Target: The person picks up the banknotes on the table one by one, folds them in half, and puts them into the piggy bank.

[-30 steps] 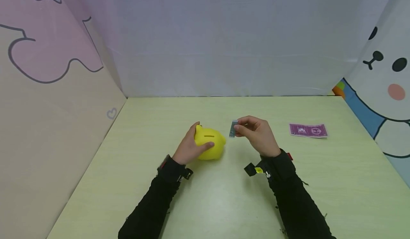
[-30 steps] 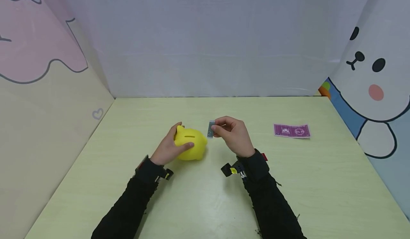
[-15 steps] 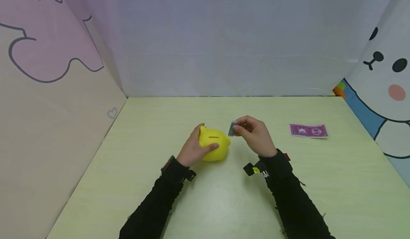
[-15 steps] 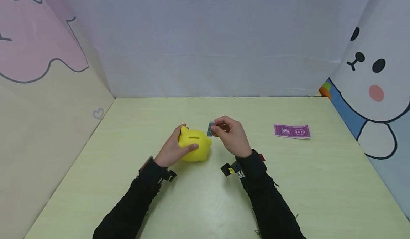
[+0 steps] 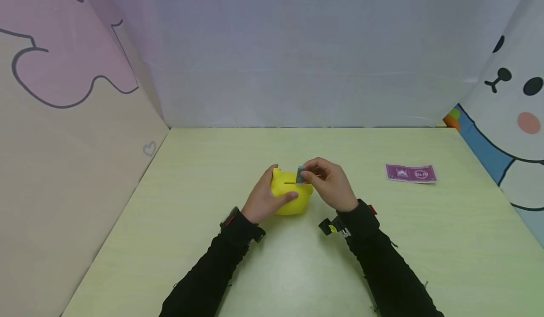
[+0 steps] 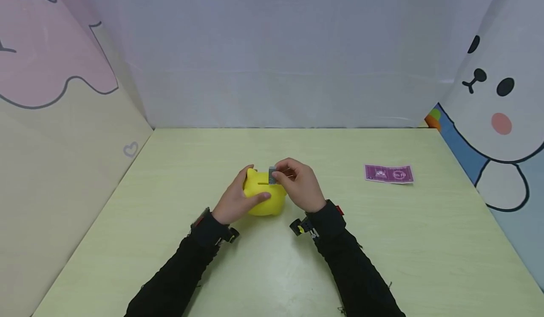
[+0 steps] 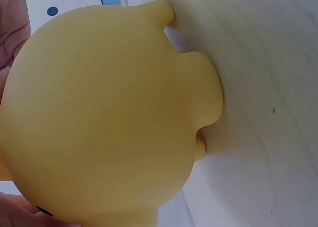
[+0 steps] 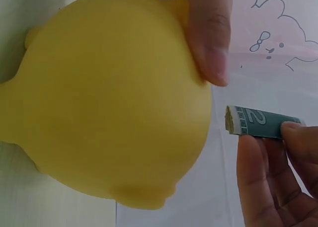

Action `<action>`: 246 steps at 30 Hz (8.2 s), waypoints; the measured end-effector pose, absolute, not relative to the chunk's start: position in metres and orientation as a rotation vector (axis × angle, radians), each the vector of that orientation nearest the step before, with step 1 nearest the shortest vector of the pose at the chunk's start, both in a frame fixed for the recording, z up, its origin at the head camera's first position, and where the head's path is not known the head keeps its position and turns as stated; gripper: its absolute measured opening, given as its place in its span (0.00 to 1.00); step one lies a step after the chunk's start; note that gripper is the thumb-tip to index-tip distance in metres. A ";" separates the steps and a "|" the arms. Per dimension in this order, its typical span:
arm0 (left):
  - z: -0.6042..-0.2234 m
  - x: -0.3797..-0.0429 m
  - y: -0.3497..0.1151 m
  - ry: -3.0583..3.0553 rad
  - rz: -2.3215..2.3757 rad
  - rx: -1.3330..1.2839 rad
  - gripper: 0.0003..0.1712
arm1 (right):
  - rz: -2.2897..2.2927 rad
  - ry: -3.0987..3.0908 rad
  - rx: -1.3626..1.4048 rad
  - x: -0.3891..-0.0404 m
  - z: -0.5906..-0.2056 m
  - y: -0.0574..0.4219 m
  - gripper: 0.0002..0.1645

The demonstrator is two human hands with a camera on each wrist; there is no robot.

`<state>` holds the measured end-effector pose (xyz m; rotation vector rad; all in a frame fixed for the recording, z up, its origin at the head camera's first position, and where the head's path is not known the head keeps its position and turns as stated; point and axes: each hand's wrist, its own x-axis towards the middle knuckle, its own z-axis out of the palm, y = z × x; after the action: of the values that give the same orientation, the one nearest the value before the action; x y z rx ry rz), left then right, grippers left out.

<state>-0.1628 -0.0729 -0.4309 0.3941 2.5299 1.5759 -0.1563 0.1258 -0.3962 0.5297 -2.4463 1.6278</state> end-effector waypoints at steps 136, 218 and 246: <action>-0.431 -0.156 -0.053 2.585 1.553 0.506 0.53 | 1.095 -2.626 0.670 -0.146 -0.393 0.125 0.03; -0.434 -0.157 -0.052 2.606 1.528 0.455 0.53 | 0.987 -2.557 -0.135 -0.182 -0.404 0.289 0.39; -0.432 -0.156 -0.054 2.589 1.530 0.452 0.52 | 0.999 -2.833 -0.702 -0.182 -0.434 0.365 0.46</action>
<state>-0.1558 -0.0543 -0.4320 0.4518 2.5894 1.5305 -0.1824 0.3647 -0.4341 -0.7024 -2.8332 0.9988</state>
